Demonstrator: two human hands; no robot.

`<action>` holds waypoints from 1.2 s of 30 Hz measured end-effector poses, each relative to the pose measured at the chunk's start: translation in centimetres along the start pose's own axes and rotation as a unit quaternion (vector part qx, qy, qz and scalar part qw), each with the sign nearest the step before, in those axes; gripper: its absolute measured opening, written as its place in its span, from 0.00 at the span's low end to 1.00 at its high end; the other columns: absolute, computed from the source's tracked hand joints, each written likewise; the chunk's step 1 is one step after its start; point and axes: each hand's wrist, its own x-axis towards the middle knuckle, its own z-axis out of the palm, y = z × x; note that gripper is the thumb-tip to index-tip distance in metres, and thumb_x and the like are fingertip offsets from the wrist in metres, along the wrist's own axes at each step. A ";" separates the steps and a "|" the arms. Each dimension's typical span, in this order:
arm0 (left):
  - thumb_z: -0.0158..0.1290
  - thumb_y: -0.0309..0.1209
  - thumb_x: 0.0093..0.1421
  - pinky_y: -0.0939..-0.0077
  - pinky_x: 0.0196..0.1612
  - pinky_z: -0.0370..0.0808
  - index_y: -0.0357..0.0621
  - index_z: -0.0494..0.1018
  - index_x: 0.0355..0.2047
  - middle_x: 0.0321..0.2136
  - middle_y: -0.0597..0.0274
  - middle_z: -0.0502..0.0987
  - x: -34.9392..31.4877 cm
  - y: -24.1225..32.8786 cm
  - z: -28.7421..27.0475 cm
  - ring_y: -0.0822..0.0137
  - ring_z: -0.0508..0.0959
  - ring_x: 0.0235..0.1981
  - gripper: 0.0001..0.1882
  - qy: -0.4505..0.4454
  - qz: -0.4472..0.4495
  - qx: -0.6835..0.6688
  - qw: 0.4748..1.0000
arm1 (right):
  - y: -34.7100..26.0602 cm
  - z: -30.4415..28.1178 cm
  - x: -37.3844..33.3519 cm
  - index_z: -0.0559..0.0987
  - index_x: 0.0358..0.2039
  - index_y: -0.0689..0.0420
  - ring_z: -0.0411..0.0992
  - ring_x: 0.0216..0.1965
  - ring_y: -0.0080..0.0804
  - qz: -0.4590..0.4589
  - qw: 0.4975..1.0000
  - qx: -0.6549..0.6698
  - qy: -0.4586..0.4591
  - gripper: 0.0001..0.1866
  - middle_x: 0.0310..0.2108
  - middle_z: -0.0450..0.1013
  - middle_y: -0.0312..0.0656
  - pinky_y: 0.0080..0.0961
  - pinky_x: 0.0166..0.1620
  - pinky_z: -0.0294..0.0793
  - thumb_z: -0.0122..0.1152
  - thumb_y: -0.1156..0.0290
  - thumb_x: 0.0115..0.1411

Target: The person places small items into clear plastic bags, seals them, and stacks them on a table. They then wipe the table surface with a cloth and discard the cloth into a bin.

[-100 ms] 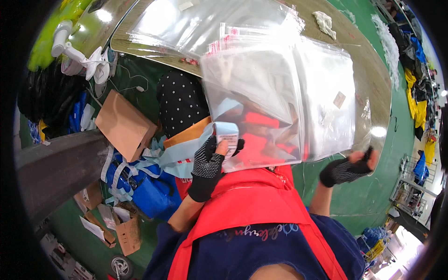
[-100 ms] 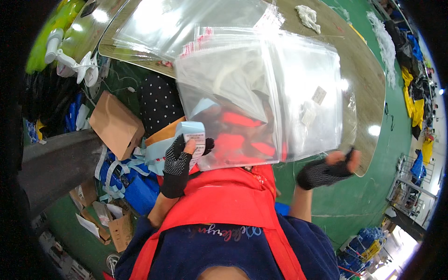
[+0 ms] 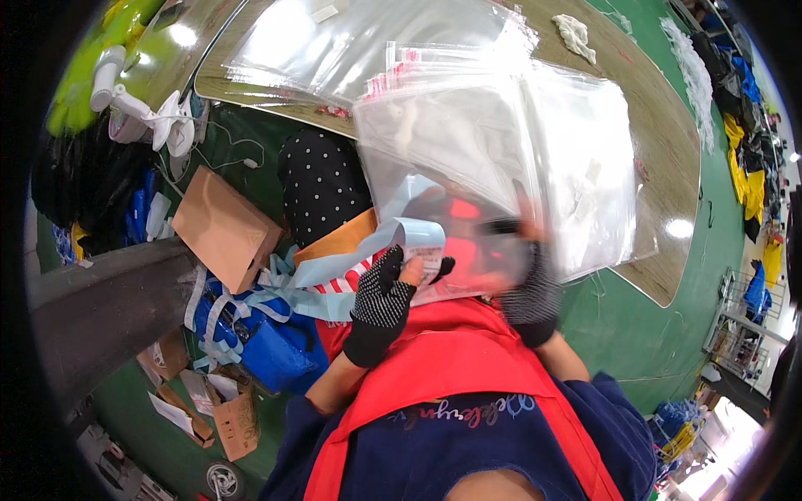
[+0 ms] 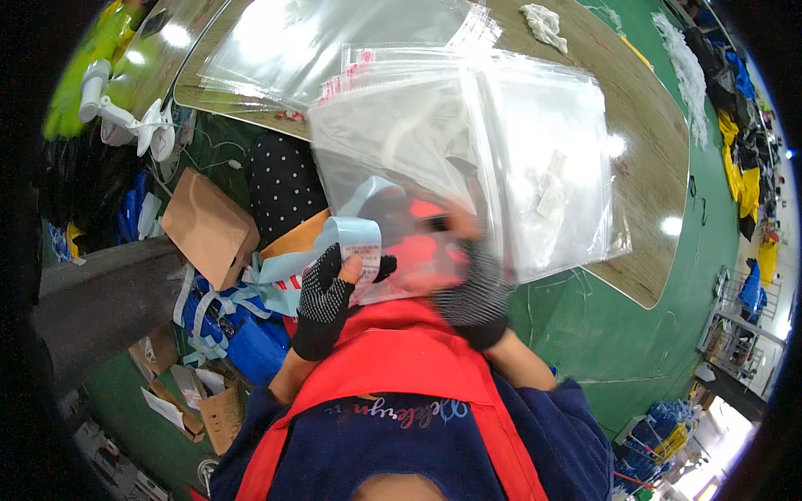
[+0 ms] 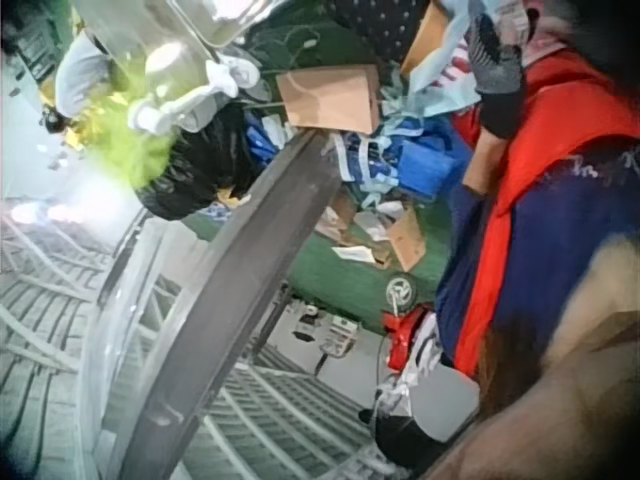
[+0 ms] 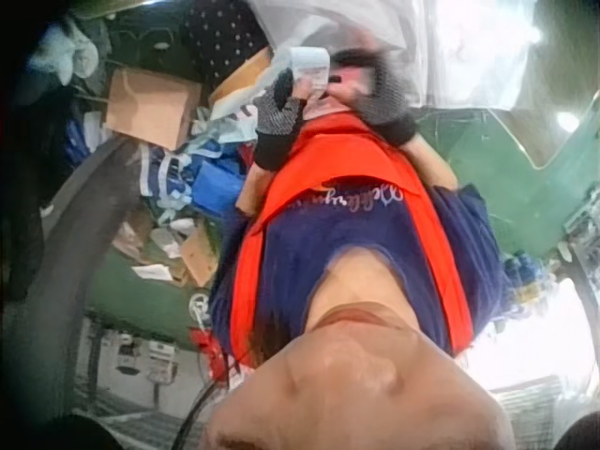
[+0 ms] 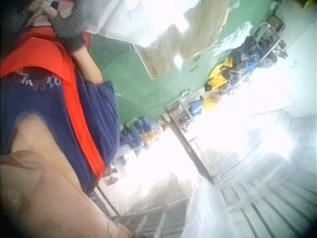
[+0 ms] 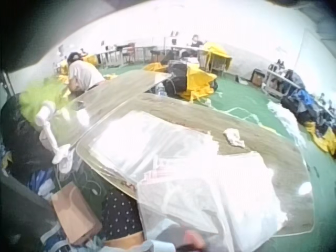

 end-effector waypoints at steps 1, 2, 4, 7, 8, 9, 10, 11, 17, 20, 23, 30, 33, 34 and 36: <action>0.46 0.32 0.62 0.78 0.45 0.70 0.31 0.65 0.49 0.39 0.56 0.75 0.3 -0.2 0.6 0.69 0.74 0.41 0.19 0.003 0.020 0.037 0.999 | -1.3 3.2 1.0 0.55 0.61 0.60 0.67 0.43 0.29 0.064 0.967 0.206 -0.138 0.40 0.46 0.67 0.44 0.26 0.50 0.64 0.64 0.72 0.50; 0.48 0.32 0.62 0.78 0.44 0.70 0.31 0.65 0.50 0.39 0.55 0.75 0.1 -0.7 0.8 0.68 0.74 0.41 0.19 0.016 0.034 0.063 0.997 | -1.4 4.3 1.4 0.58 0.59 0.60 0.68 0.40 0.23 0.139 0.950 0.221 -0.169 0.39 0.43 0.69 0.40 0.21 0.46 0.67 0.66 0.77 0.47; 0.49 0.31 0.60 0.78 0.42 0.71 0.31 0.66 0.48 0.37 0.54 0.76 -0.9 -0.6 1.2 0.69 0.75 0.40 0.19 0.013 0.012 0.097 0.995 | -0.5 5.8 1.4 0.73 0.47 0.54 0.71 0.32 0.26 0.097 0.960 0.260 -0.039 0.23 0.29 0.71 0.40 0.19 0.36 0.70 0.65 0.77 0.48; 0.51 0.31 0.59 0.77 0.40 0.72 0.31 0.68 0.45 0.35 0.52 0.77 -2.0 -1.6 -0.1 0.69 0.76 0.37 0.17 0.017 -0.009 0.146 0.989 | -1.4 3.8 3.3 0.80 0.29 0.54 0.69 0.32 0.36 -0.047 0.987 0.066 -0.136 0.10 0.31 0.70 0.43 0.28 0.36 0.70 0.68 0.70 0.44; 0.51 0.30 0.59 0.77 0.40 0.72 0.31 0.69 0.44 0.34 0.52 0.77 -2.2 -2.0 -0.6 0.69 0.76 0.36 0.16 0.019 -0.015 0.163 0.986 | -0.6 3.9 3.2 0.80 0.31 0.53 0.68 0.32 0.37 -0.099 0.976 0.074 -0.178 0.13 0.31 0.70 0.43 0.30 0.36 0.69 0.69 0.66 0.43; 0.51 0.29 0.59 0.80 0.38 0.73 0.36 0.71 0.44 0.34 0.58 0.77 -2.3 -1.7 -0.3 0.71 0.77 0.34 0.14 0.026 -0.002 0.142 0.990 | -0.7 3.9 3.1 0.81 0.33 0.53 0.67 0.32 0.37 -0.105 0.974 0.055 -0.194 0.14 0.30 0.70 0.43 0.29 0.36 0.68 0.69 0.66 0.43; 0.51 0.29 0.59 0.80 0.38 0.73 0.37 0.71 0.44 0.33 0.58 0.77 -2.4 -1.2 -0.3 0.71 0.77 0.34 0.14 0.017 0.006 0.189 0.982 | -0.7 3.9 3.0 0.81 0.34 0.52 0.66 0.32 0.37 -0.111 0.971 0.035 -0.209 0.14 0.29 0.69 0.43 0.28 0.35 0.67 0.69 0.66 0.44; 0.51 0.30 0.59 0.79 0.38 0.73 0.37 0.71 0.44 0.32 0.58 0.78 -2.3 -0.4 -0.2 0.71 0.77 0.33 0.14 0.008 0.015 0.236 0.972 | -0.5 3.9 2.9 0.82 0.34 0.53 0.66 0.31 0.35 -0.074 0.967 0.070 -0.233 0.14 0.28 0.69 0.42 0.27 0.36 0.67 0.69 0.66 0.44; 0.49 0.31 0.60 0.75 0.37 0.74 0.38 0.73 0.42 0.30 0.56 0.79 -2.3 -0.6 -0.7 0.66 0.79 0.32 0.12 -0.007 0.050 0.311 0.949 | -0.1 3.4 3.5 0.81 0.35 0.60 0.66 0.31 0.24 0.137 0.872 0.315 -0.348 0.11 0.26 0.68 0.38 0.19 0.34 0.65 0.62 0.70 0.52; 0.49 0.31 0.59 0.72 0.33 0.74 0.39 0.73 0.42 0.29 0.51 0.78 -2.2 -0.8 -1.0 0.60 0.79 0.30 0.12 0.002 0.080 0.371 0.925 | -0.8 3.5 3.2 0.81 0.34 0.61 0.67 0.30 0.21 0.288 0.821 0.347 -0.349 0.11 0.26 0.71 0.37 0.19 0.36 0.66 0.60 0.67 0.55; 0.52 0.34 0.58 0.69 0.28 0.73 0.41 0.74 0.41 0.26 0.46 0.77 -2.0 -1.6 -1.2 0.55 0.79 0.26 0.13 0.013 0.152 0.398 0.904 | -0.1 4.1 2.9 0.79 0.30 0.64 0.66 0.30 0.20 0.280 0.827 0.374 -0.312 0.11 0.26 0.70 0.34 0.19 0.34 0.65 0.57 0.67 0.56; 0.45 0.38 0.63 0.73 0.35 0.73 0.38 0.68 0.44 0.32 0.56 0.75 -4.8 0.0 -13.5 0.66 0.75 0.31 0.16 0.122 -0.063 0.102 0.985 | 3.1 3.3 5.3 0.79 0.27 0.54 0.67 0.25 0.34 -0.236 0.954 -0.181 0.034 0.07 0.21 0.69 0.39 0.26 0.28 0.64 0.65 0.67 0.49; 0.45 0.38 0.63 0.74 0.33 0.73 0.38 0.68 0.45 0.33 0.55 0.75 -11.5 5.2 -24.6 0.66 0.76 0.30 0.17 0.309 0.007 0.204 0.929 | 6.0 2.4 4.4 0.78 0.31 0.50 0.67 0.27 0.37 -0.270 0.920 -0.253 -0.130 0.12 0.23 0.69 0.38 0.32 0.30 0.65 0.66 0.64 0.45; 0.45 0.38 0.63 0.74 0.32 0.73 0.38 0.67 0.45 0.34 0.55 0.75 -14.0 6.7 -27.6 0.66 0.76 0.29 0.17 0.358 0.023 0.221 0.907 | 6.5 2.6 4.1 0.78 0.32 0.50 0.68 0.28 0.38 -0.284 0.912 -0.256 -0.150 0.13 0.23 0.70 0.38 0.34 0.31 0.65 0.66 0.63 0.45; 0.45 0.39 0.63 0.74 0.31 0.74 0.38 0.67 0.46 0.34 0.55 0.75 -18.3 8.6 -30.1 0.66 0.76 0.29 0.17 0.425 0.047 0.206 0.880 | 5.0 1.9 3.2 0.76 0.33 0.52 0.68 0.34 0.39 -0.231 0.914 -0.274 -0.189 0.16 0.29 0.70 0.40 0.37 0.37 0.65 0.64 0.58 0.44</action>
